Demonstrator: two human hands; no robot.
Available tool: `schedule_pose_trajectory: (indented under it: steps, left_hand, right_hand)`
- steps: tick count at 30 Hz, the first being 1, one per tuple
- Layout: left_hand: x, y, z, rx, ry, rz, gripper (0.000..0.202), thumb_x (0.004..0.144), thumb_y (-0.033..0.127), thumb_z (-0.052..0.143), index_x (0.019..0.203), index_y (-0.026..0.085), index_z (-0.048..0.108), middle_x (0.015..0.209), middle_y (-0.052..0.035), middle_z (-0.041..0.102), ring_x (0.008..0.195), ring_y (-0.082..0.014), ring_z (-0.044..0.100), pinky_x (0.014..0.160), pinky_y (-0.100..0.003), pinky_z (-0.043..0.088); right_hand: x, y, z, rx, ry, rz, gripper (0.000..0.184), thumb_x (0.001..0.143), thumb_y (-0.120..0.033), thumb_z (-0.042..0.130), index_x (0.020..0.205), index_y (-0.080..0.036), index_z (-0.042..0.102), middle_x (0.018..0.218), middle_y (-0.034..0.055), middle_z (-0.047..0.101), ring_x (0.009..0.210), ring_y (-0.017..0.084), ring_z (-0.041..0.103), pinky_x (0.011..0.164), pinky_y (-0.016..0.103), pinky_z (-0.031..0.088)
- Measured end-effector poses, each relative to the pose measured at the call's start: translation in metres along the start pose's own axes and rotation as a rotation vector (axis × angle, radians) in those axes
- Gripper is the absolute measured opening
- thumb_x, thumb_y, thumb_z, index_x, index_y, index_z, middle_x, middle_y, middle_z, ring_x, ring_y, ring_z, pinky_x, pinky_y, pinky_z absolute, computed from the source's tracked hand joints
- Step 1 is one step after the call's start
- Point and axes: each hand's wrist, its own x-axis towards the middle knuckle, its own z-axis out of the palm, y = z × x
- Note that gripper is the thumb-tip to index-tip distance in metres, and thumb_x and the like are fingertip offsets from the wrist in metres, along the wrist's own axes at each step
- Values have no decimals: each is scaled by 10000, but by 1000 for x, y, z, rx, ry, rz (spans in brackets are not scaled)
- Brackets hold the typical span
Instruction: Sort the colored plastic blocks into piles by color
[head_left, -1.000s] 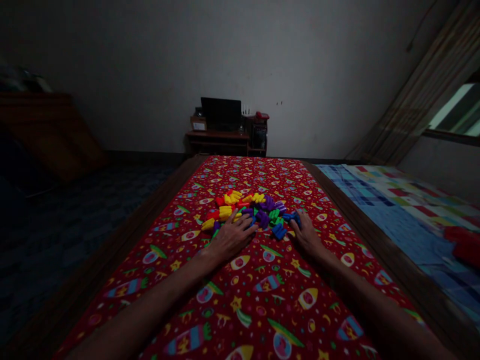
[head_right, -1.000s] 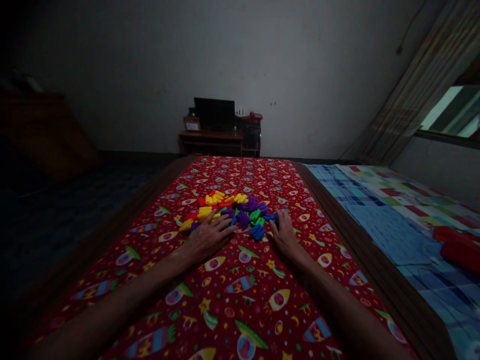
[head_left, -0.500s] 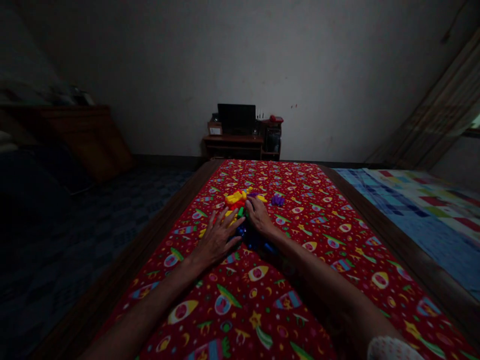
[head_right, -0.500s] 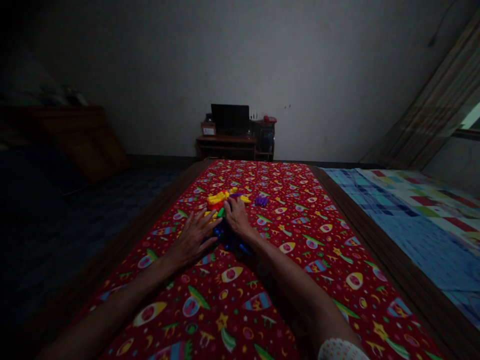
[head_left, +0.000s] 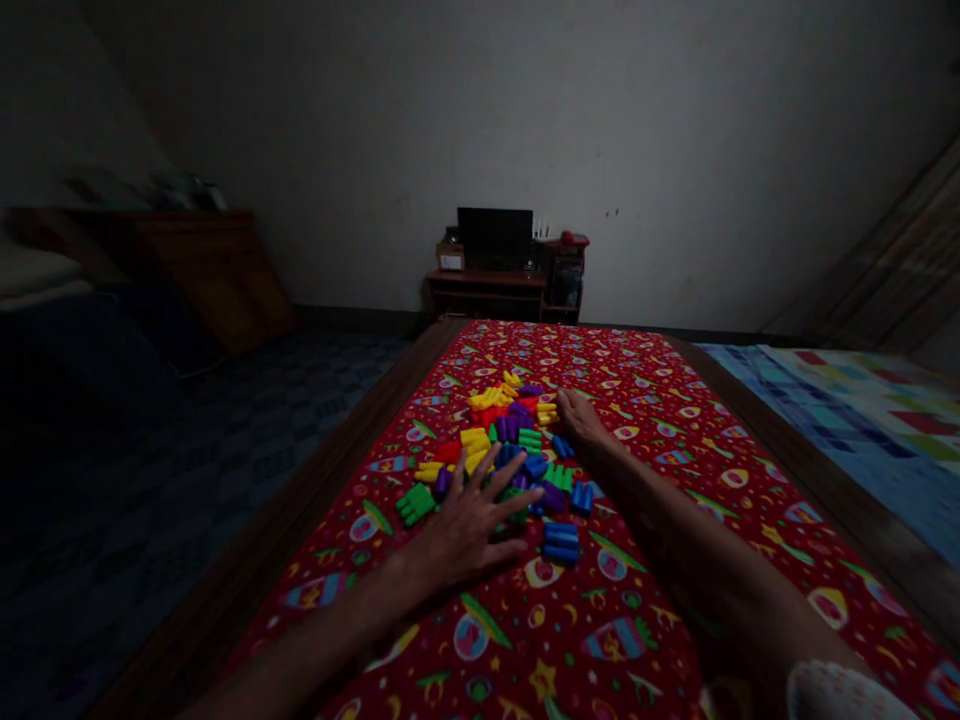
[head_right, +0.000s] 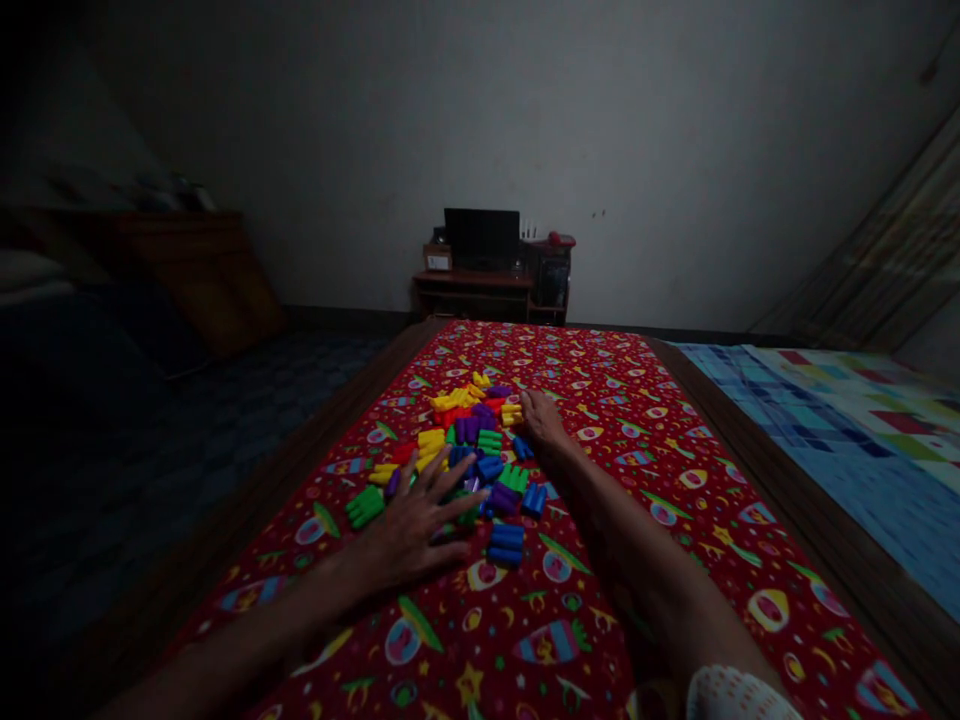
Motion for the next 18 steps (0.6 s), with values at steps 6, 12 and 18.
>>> schedule_pose_trajectory:
  steps: [6,12,18]
  left_hand:
    - [46,-4,2,74,23,10,415,920,428,550,1304,269,554,1451,-78,495,1420,-335,301,1161,-658,119]
    - [22,-58,-6,38,122,-208,427,940,455,498,1306,242,551,1398,-96,549,1318,-285,461,1161,-554,258]
    - [-1,-98,4,-128,192,-432,647,926,571,422,1467,220,372,1488,-113,451,1384,-288,388,1129,-505,344]
  right_hand:
    - [-7,-57,34,297,-230,-73,616,925,-646,293,1125,-199,666,1156,80,681,1139,236,592,983,384,463]
    - [-62,-60,-32,151,-415,-181,693,857,-641,519,1443,-277,460,1486,76,467,1363,298,435,1110,502,361]
    - [-141,-31,-46,-115,-580,-183,948,734,-600,701,1532,-354,252,1633,80,97,1475,356,153,1125,541,330]
